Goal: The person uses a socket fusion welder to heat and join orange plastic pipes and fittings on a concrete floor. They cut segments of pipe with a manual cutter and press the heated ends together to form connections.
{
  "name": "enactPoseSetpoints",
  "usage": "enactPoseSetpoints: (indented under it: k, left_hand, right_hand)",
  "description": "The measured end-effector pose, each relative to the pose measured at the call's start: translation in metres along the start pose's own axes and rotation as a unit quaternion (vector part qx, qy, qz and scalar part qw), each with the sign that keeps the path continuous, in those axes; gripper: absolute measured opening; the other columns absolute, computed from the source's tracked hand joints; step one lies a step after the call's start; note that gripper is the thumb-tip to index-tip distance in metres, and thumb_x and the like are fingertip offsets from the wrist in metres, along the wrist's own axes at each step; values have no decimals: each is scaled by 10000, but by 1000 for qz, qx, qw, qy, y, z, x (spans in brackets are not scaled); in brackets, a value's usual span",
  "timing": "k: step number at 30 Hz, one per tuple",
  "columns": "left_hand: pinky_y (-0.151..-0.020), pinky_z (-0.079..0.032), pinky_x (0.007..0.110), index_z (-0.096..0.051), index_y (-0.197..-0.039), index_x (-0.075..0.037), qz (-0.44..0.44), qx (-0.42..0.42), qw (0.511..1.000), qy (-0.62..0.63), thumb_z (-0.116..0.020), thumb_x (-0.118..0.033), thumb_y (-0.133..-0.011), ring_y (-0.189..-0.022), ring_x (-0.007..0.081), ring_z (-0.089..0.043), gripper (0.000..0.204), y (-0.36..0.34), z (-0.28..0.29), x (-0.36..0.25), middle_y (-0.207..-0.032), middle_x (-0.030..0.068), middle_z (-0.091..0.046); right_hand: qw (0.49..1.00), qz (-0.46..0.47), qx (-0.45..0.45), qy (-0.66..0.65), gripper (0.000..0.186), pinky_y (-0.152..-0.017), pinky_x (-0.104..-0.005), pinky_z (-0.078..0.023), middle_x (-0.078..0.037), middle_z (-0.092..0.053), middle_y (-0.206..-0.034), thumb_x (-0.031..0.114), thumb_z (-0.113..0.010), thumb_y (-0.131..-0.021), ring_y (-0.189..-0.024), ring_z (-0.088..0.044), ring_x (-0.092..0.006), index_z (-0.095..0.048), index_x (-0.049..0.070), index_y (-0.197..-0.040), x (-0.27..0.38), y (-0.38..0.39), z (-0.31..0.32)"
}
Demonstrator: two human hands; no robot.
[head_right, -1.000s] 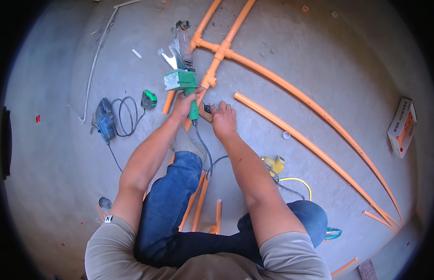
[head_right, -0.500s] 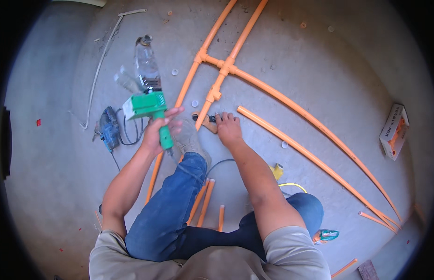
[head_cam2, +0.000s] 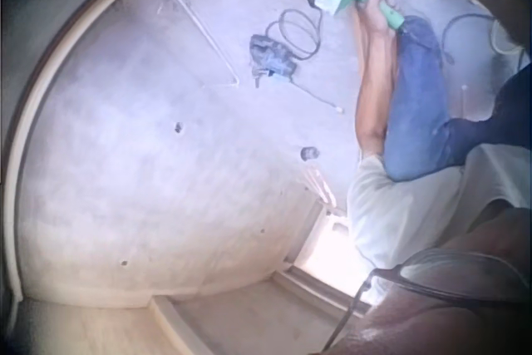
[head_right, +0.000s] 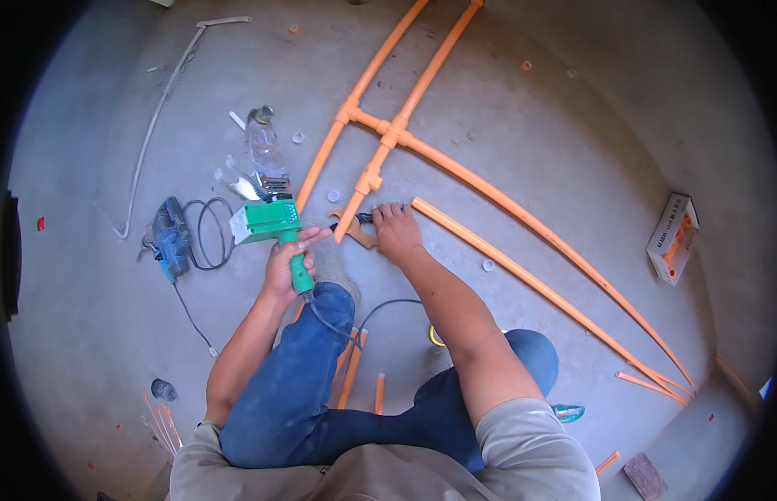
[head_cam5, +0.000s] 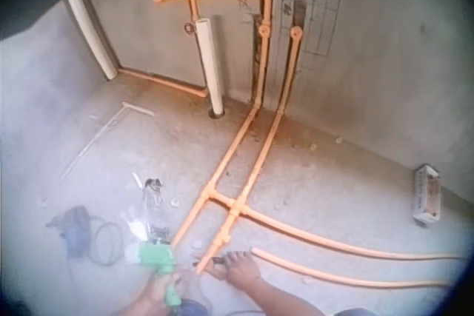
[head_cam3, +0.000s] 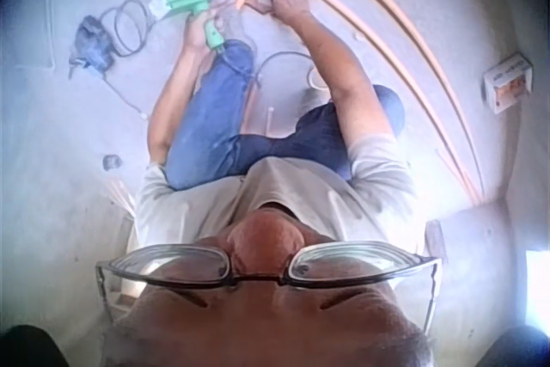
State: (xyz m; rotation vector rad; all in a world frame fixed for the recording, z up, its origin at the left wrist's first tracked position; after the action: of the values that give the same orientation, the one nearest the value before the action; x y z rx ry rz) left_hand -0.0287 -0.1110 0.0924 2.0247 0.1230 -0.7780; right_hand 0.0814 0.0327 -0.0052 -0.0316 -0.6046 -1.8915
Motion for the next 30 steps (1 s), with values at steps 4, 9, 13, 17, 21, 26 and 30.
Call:
enactPoseSetpoints:
  k: [4,9,13,17,21,26,30]
  left_hand:
    - [-538,-484,252,-566,-1257,23,-23,-14,999,-27,-518,-96,-871,-633,93,-545,407,6,14,2,-1295,209,-611]
    - [-540,-493,255,-572,-1252,30,-35,-12,998,-44,-522,-98,-876,-629,96,-557,400,9,17,-2,-1292,216,-610]
    - [-530,-496,259,-568,-1261,23,-33,-2,999,-32,-520,-98,-880,-631,95,-557,403,10,17,0,-1287,217,-611]
    - [-555,-501,266,-567,-1247,37,-28,3,999,-36,-526,-84,-863,-628,99,-548,404,11,3,3,-1263,198,-630]
    - [-543,-500,264,-566,-1257,24,-18,9,999,-43,-522,-93,-879,-631,95,-552,399,14,6,5,-1295,208,-607]
    - [-527,-499,257,-559,-1272,23,-19,15,999,-39,-520,-98,-885,-624,90,-555,407,12,2,9,-1321,223,-588]
    - [-528,-499,260,-570,-1252,23,-26,16,998,-49,-525,-95,-882,-615,97,-557,392,12,-3,6,-1292,229,-606]
  right_hand:
    - [996,21,-79,41,594,-1092,-429,-340,-118,-553,-1282,217,-647,-845,-1244,-492,-277,-487,32,-1386,10,-4,-3]
    - [997,14,-78,16,446,-1062,-440,-379,-117,-572,-1208,163,-618,-859,-1172,-531,-280,-548,18,-1275,16,-9,-5]
    - [998,-10,20,-61,242,-858,-412,-531,-115,-584,-1073,82,-516,-877,-1050,-590,-274,-582,17,-1100,23,-3,-28]
    - [997,-32,19,-63,229,-710,-391,-583,-143,-586,-1036,83,-543,-859,-968,-630,-284,-559,7,-1075,19,2,-36]
    - [996,-33,0,-86,196,-701,-373,-589,-154,-598,-1025,105,-559,-878,-928,-653,-280,-563,19,-1054,25,3,-29]
    - [982,-74,32,-172,213,-747,-429,-579,-187,-615,-1034,105,-562,-890,-956,-661,-331,-513,28,-1083,38,9,-42]
    - [977,-79,3,-198,236,-784,-444,-567,-194,-622,-1030,101,-580,-875,-970,-661,-352,-504,28,-1086,32,11,-40]
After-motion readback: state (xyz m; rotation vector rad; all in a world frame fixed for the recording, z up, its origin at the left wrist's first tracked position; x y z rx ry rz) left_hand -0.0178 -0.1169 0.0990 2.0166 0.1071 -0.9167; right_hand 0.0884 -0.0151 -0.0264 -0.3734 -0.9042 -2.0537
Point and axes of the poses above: each hand's wrist, its own y-axis away from the middle knuckle, its own z-axis out of the back of the hand, x = y × z, the point moved 8 cm from there along -y, towards the middle knuckle
